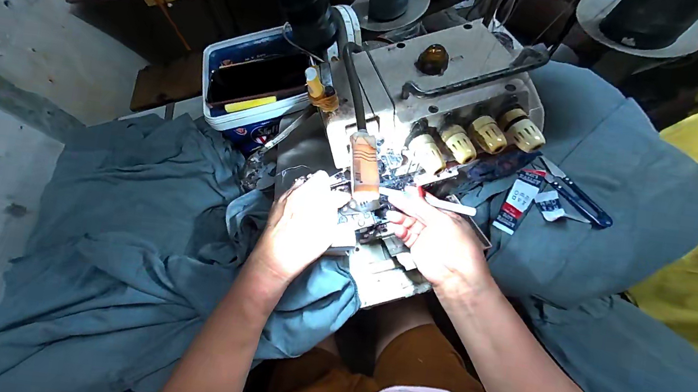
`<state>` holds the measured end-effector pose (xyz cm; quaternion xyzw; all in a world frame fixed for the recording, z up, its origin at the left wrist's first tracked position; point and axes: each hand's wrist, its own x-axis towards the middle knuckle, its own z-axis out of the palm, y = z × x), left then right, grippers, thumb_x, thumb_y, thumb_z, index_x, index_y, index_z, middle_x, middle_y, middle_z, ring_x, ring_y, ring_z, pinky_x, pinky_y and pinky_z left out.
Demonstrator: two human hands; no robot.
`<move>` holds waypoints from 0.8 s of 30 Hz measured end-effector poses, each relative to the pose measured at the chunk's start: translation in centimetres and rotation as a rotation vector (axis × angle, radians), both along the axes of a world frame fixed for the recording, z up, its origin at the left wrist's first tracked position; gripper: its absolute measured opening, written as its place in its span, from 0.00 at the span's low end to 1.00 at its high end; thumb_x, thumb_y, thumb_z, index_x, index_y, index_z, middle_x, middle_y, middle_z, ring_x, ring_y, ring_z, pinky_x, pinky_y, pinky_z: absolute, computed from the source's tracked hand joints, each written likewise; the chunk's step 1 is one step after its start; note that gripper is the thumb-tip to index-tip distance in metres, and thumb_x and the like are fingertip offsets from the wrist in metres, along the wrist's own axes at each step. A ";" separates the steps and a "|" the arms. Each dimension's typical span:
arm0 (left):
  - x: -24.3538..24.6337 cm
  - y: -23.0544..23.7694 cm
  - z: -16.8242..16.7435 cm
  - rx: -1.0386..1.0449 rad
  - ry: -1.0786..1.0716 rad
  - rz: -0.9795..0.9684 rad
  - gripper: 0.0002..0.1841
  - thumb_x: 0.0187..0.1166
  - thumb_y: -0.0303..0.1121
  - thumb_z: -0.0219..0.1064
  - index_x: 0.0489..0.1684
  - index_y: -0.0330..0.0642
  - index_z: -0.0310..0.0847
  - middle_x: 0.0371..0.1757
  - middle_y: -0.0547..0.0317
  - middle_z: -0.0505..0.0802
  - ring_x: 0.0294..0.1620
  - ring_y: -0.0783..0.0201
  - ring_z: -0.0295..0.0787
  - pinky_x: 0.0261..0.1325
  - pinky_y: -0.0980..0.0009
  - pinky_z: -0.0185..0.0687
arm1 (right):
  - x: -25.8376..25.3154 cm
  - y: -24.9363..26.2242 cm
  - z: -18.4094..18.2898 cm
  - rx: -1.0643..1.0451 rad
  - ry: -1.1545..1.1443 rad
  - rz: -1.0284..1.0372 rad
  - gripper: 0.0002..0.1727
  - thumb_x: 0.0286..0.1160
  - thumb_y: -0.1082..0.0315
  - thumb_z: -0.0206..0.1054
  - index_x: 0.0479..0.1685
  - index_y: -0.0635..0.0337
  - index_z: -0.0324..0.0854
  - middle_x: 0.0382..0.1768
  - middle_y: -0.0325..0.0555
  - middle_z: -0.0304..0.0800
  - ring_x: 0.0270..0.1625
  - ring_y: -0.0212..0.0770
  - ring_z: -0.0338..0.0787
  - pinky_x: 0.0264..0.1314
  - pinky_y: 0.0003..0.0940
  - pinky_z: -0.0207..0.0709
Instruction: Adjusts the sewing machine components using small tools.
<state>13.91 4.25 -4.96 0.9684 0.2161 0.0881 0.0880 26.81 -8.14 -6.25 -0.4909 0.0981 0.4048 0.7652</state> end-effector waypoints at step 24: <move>0.3 0.2 0.2 -0.044 0.063 0.019 0.14 0.79 0.26 0.66 0.57 0.40 0.93 0.51 0.37 0.90 0.56 0.40 0.89 0.61 0.43 0.82 | -0.6 0.1 -0.8 0.033 -0.188 -0.028 0.08 0.87 0.75 0.58 0.50 0.69 0.82 0.34 0.48 0.92 0.23 0.35 0.89 0.29 0.28 0.87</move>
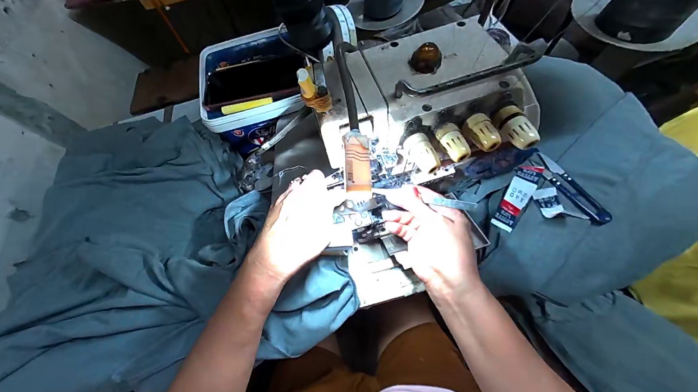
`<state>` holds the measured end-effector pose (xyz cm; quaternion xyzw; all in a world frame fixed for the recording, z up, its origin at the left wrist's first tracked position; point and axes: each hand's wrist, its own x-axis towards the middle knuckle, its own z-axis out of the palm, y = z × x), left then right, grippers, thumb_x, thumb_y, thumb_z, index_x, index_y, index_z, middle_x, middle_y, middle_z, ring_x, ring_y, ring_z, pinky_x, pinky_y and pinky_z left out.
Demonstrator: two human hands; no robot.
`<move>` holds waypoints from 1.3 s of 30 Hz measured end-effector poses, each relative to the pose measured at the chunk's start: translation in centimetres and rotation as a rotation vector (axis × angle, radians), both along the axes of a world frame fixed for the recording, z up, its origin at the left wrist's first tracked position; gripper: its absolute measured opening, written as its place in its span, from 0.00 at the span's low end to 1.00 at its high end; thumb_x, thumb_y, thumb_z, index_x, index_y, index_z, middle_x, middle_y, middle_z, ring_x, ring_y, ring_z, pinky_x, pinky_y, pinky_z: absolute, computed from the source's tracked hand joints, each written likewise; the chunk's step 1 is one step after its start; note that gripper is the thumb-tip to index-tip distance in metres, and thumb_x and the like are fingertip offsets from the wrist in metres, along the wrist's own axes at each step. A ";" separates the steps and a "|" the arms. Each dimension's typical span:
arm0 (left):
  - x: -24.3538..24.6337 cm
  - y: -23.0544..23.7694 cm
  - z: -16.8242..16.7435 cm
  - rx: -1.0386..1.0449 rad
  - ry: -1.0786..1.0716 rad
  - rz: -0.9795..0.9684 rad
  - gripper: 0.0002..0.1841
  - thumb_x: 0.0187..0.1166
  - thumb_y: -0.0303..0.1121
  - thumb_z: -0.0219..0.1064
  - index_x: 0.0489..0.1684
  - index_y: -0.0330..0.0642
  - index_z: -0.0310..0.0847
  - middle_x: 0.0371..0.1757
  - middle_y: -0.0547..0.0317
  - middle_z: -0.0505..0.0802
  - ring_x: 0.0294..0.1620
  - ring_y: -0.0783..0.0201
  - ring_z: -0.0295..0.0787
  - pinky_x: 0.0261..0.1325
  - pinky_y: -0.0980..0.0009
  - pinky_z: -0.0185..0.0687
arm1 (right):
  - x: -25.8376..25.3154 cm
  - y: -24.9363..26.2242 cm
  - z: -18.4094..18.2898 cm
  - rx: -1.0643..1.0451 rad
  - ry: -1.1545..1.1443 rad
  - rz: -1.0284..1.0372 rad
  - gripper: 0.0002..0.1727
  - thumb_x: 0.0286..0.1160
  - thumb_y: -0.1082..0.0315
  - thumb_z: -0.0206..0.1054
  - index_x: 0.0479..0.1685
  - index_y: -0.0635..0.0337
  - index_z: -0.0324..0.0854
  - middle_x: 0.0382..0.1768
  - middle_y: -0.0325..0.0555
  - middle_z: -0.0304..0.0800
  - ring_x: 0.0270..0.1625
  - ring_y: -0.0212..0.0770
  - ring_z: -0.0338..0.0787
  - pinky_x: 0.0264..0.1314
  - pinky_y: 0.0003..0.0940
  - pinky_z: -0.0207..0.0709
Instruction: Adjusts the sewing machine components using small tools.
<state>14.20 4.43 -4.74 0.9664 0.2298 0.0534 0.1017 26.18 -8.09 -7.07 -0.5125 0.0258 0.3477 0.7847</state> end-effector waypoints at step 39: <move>0.0 0.0 0.9 -0.045 0.070 0.040 0.13 0.78 0.27 0.67 0.54 0.48 0.95 0.58 0.39 0.89 0.61 0.38 0.86 0.63 0.39 0.79 | -0.2 0.2 -0.4 0.015 -0.015 -0.045 0.08 0.87 0.76 0.58 0.50 0.70 0.81 0.34 0.49 0.93 0.24 0.37 0.91 0.31 0.30 0.90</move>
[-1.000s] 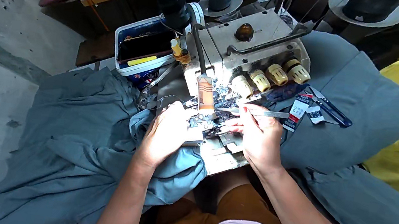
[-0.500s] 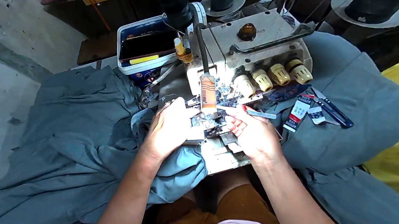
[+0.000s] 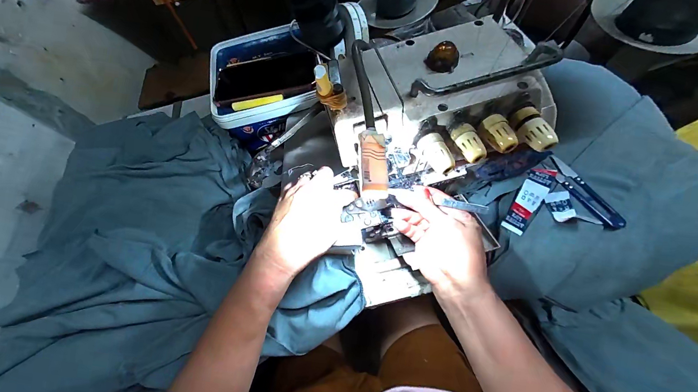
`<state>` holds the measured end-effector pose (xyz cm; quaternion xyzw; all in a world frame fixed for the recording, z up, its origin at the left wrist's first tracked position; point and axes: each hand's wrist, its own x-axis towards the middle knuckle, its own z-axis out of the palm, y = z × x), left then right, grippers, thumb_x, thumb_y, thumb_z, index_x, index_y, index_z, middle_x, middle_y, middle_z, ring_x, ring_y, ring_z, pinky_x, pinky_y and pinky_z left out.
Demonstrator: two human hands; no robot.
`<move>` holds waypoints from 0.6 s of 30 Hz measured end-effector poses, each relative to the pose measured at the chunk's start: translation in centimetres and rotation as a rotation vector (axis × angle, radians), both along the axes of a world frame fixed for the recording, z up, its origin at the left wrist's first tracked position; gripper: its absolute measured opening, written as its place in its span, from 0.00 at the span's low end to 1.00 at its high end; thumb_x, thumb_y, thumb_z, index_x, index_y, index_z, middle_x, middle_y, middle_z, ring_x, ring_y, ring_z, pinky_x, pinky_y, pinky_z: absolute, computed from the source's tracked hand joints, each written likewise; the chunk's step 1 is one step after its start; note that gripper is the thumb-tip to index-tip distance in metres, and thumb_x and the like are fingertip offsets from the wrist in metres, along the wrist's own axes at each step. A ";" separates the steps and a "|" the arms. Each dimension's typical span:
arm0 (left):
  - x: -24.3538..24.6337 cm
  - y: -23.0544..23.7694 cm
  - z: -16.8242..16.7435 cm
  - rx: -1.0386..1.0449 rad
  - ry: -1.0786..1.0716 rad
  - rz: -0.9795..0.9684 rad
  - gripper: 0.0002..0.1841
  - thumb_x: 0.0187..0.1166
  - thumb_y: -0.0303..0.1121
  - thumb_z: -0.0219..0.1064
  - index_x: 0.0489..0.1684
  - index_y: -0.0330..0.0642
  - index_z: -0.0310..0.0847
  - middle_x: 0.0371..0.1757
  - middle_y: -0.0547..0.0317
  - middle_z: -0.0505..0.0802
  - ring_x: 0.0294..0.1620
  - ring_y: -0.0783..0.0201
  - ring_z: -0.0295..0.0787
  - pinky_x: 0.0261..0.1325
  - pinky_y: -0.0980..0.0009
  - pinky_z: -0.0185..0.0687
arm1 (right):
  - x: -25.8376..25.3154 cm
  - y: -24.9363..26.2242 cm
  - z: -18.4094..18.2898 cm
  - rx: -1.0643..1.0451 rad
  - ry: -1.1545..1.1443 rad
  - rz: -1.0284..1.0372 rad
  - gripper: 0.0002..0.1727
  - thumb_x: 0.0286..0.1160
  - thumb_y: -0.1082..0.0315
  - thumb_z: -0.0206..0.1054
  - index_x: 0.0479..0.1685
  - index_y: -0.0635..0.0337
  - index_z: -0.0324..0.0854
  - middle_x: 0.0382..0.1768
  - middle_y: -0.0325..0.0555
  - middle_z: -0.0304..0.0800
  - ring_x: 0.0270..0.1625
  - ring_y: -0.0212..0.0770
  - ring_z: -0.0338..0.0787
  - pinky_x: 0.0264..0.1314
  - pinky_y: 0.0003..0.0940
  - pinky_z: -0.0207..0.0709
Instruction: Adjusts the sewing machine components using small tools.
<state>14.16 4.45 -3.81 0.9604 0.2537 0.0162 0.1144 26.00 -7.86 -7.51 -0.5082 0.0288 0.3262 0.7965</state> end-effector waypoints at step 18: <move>-0.4 0.1 -0.4 0.005 -0.013 0.014 0.15 0.79 0.28 0.66 0.58 0.52 0.94 0.57 0.41 0.90 0.61 0.39 0.86 0.64 0.40 0.77 | 0.7 0.2 0.7 -0.014 0.173 0.044 0.10 0.89 0.72 0.56 0.53 0.71 0.78 0.35 0.51 0.92 0.27 0.37 0.92 0.32 0.28 0.88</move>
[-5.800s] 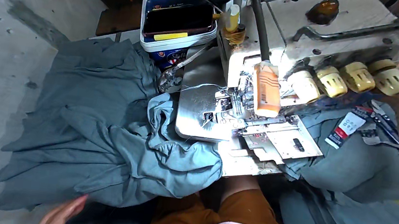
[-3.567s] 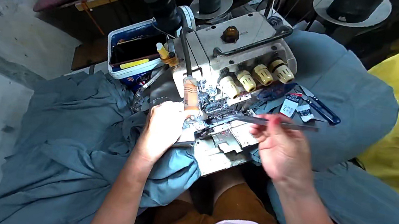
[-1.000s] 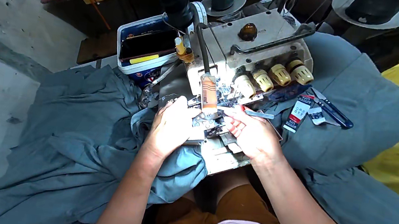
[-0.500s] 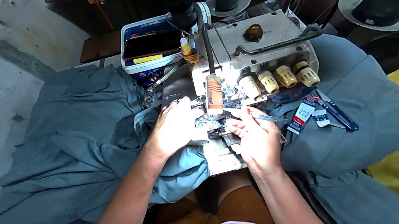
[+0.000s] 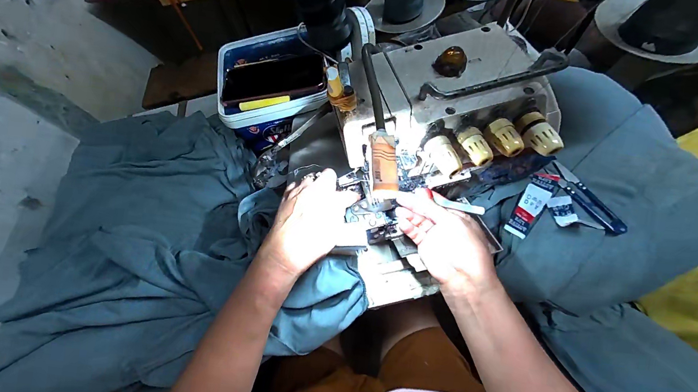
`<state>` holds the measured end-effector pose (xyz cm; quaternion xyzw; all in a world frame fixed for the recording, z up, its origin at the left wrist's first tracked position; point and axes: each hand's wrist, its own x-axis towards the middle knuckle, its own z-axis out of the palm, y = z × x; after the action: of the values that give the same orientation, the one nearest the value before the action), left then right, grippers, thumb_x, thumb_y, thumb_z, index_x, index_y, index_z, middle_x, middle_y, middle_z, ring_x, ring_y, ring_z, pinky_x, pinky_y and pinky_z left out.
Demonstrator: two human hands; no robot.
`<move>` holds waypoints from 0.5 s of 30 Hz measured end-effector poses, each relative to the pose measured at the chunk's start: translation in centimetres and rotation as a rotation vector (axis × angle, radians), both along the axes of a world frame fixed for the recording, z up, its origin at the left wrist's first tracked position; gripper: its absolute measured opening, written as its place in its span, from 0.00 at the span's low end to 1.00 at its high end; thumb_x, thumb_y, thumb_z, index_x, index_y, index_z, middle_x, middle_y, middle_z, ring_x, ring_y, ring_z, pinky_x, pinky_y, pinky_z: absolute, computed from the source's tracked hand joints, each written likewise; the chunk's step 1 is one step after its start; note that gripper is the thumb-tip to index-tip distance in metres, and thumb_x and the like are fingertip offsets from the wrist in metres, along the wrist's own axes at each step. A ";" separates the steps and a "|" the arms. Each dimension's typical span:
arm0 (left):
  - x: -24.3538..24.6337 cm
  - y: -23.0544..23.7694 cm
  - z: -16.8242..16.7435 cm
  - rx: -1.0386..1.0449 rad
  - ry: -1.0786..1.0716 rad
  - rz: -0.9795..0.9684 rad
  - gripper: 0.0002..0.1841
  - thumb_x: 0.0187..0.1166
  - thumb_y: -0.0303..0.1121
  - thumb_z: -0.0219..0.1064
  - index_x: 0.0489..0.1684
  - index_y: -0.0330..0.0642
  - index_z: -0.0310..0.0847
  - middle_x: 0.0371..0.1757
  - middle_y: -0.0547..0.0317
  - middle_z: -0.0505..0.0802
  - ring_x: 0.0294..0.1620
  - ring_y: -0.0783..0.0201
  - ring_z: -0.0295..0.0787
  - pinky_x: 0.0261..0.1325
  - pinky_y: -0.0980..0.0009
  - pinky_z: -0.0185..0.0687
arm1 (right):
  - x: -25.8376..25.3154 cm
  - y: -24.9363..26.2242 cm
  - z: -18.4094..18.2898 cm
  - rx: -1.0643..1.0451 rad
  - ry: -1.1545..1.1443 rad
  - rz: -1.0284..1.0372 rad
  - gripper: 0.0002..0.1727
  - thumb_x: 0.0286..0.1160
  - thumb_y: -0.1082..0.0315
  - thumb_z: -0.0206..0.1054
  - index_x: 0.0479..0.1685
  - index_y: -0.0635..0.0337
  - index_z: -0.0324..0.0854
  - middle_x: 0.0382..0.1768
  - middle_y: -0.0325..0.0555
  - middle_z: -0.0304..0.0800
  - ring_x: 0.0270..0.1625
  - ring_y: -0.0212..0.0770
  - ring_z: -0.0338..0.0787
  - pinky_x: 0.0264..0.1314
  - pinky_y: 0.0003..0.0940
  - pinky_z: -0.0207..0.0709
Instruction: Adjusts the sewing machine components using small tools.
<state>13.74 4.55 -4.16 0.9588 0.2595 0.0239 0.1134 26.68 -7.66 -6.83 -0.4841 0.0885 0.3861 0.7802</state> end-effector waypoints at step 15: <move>-0.7 0.5 0.0 0.055 -0.138 0.013 0.12 0.81 0.30 0.65 0.54 0.45 0.94 0.52 0.40 0.91 0.58 0.40 0.88 0.61 0.39 0.78 | 0.0 0.2 -0.3 -0.002 0.028 0.030 0.12 0.92 0.71 0.51 0.57 0.70 0.77 0.36 0.52 0.92 0.27 0.37 0.91 0.33 0.28 0.88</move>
<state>13.02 5.04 -4.12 0.9559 0.2567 0.0979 0.1042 26.70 -7.44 -7.13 -0.4805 0.0927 0.4044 0.7726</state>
